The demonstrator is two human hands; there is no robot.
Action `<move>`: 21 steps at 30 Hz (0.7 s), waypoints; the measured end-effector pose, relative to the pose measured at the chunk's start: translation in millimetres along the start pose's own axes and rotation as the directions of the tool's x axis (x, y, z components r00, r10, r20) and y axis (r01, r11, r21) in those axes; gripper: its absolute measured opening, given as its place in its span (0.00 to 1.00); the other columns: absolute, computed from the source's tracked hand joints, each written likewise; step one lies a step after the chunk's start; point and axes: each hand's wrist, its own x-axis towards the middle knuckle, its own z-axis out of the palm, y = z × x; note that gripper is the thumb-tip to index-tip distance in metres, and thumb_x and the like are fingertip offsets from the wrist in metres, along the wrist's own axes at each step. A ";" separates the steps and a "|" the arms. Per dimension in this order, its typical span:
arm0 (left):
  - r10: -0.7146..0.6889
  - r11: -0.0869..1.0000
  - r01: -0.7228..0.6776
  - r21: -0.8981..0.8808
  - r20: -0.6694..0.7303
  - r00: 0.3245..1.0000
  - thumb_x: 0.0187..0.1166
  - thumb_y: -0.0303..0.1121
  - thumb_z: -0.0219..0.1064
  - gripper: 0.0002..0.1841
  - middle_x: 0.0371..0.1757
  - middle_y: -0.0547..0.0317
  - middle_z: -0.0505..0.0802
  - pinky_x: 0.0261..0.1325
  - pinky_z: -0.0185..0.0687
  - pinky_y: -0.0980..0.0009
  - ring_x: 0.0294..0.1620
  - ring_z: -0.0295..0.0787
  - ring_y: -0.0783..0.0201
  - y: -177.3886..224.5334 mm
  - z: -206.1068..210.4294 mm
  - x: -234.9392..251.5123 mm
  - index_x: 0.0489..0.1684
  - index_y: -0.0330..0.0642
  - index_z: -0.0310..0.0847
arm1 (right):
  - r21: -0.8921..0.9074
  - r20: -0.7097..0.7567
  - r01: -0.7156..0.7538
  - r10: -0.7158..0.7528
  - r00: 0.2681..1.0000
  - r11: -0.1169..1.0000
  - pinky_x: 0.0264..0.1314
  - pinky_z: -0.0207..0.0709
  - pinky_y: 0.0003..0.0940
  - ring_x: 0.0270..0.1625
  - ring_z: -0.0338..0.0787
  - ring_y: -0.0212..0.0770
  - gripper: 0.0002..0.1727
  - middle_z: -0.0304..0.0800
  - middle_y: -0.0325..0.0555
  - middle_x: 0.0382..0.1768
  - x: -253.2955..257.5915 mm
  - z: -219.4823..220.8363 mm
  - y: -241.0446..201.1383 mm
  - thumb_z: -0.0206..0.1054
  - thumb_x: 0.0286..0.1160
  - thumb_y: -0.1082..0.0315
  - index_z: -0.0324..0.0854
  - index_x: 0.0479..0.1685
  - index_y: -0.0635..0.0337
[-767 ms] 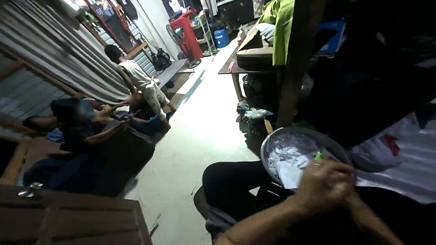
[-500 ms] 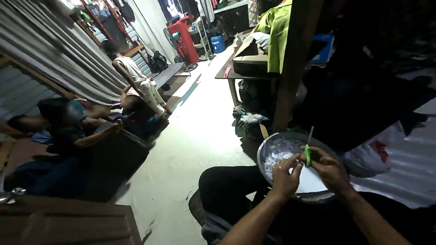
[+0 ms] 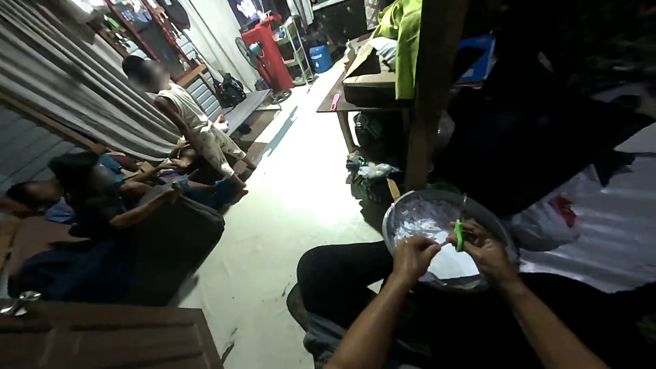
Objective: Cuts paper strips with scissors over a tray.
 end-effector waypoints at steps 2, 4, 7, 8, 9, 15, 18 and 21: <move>-0.015 1.000 0.015 0.008 0.013 1.000 0.84 0.34 0.66 0.13 0.45 0.45 0.95 0.62 0.81 0.54 0.49 0.91 0.55 0.1 -3.7 0.4 0.50 0.32 0.91 | -0.013 -0.005 -0.003 0.003 1.000 1.000 0.49 0.87 0.21 0.40 0.91 0.24 0.22 0.92 0.34 0.46 1.1 -1.7 1.3 0.65 0.68 0.83 0.75 0.64 0.69; -0.035 0.999 0.035 -0.027 -0.002 0.999 0.84 0.33 0.65 0.13 0.46 0.44 0.94 0.62 0.82 0.55 0.49 0.91 0.56 -1.0 -7.6 0.6 0.51 0.29 0.89 | -0.021 -0.025 -0.009 0.008 1.000 1.000 0.48 0.86 0.20 0.41 0.91 0.24 0.22 0.91 0.36 0.47 2.1 -5.5 5.6 0.65 0.69 0.81 0.74 0.65 0.69; -0.078 0.974 0.056 -0.217 -0.093 0.993 0.84 0.28 0.65 0.12 0.44 0.45 0.93 0.56 0.84 0.65 0.43 0.90 0.64 -0.1 -16.6 4.5 0.51 0.25 0.86 | -0.086 -0.034 -0.037 0.034 0.999 0.996 0.45 0.85 0.20 0.40 0.90 0.24 0.22 0.91 0.38 0.47 2.7 -4.7 1.4 0.65 0.72 0.79 0.73 0.67 0.70; -0.102 0.954 0.059 -0.293 -0.136 0.985 0.83 0.26 0.66 0.11 0.41 0.46 0.93 0.52 0.84 0.70 0.40 0.88 0.68 3.3 -20.6 6.1 0.50 0.23 0.85 | -0.131 -0.006 -0.050 0.050 0.999 0.990 0.45 0.84 0.20 0.40 0.89 0.24 0.22 0.89 0.42 0.49 2.4 -1.2 -4.5 0.63 0.74 0.78 0.72 0.69 0.73; -0.137 0.932 0.071 -0.355 -0.164 0.977 0.82 0.25 0.66 0.10 0.40 0.47 0.92 0.49 0.83 0.73 0.39 0.86 0.70 8.0 -25.2 7.4 0.50 0.22 0.85 | -0.176 0.032 -0.068 0.075 0.997 0.982 0.47 0.84 0.22 0.42 0.89 0.26 0.23 0.88 0.47 0.53 2.1 2.8 -11.0 0.63 0.75 0.78 0.71 0.70 0.75; -0.172 0.905 0.106 -0.413 -0.126 0.977 0.87 0.35 0.63 0.16 0.50 0.53 0.90 0.51 0.82 0.72 0.43 0.83 0.72 5.0 -33.4 -4.5 0.64 0.34 0.81 | -0.181 0.317 -0.106 0.161 0.935 0.978 0.52 0.85 0.28 0.42 0.89 0.28 0.22 0.91 0.46 0.44 -9.0 8.0 -15.3 0.63 0.75 0.79 0.73 0.69 0.72; -0.170 0.887 0.085 -0.453 -0.150 0.974 0.87 0.34 0.63 0.15 0.47 0.56 0.89 0.49 0.80 0.75 0.40 0.81 0.76 2.1 -30.6 -6.1 0.62 0.33 0.82 | -0.203 0.415 -0.093 0.172 0.893 0.975 0.51 0.83 0.27 0.41 0.87 0.29 0.21 0.90 0.49 0.45 -11.8 9.5 -17.8 0.66 0.74 0.76 0.74 0.66 0.74; -0.201 0.860 0.093 -0.501 -0.165 0.966 0.86 0.33 0.65 0.12 0.42 0.60 0.89 0.45 0.79 0.78 0.37 0.81 0.77 2.9 -28.1 -3.7 0.57 0.34 0.84 | -0.225 0.440 -0.097 0.191 0.877 0.969 0.49 0.83 0.25 0.40 0.87 0.28 0.22 0.88 0.49 0.47 -10.1 9.9 -18.3 0.67 0.72 0.74 0.75 0.66 0.73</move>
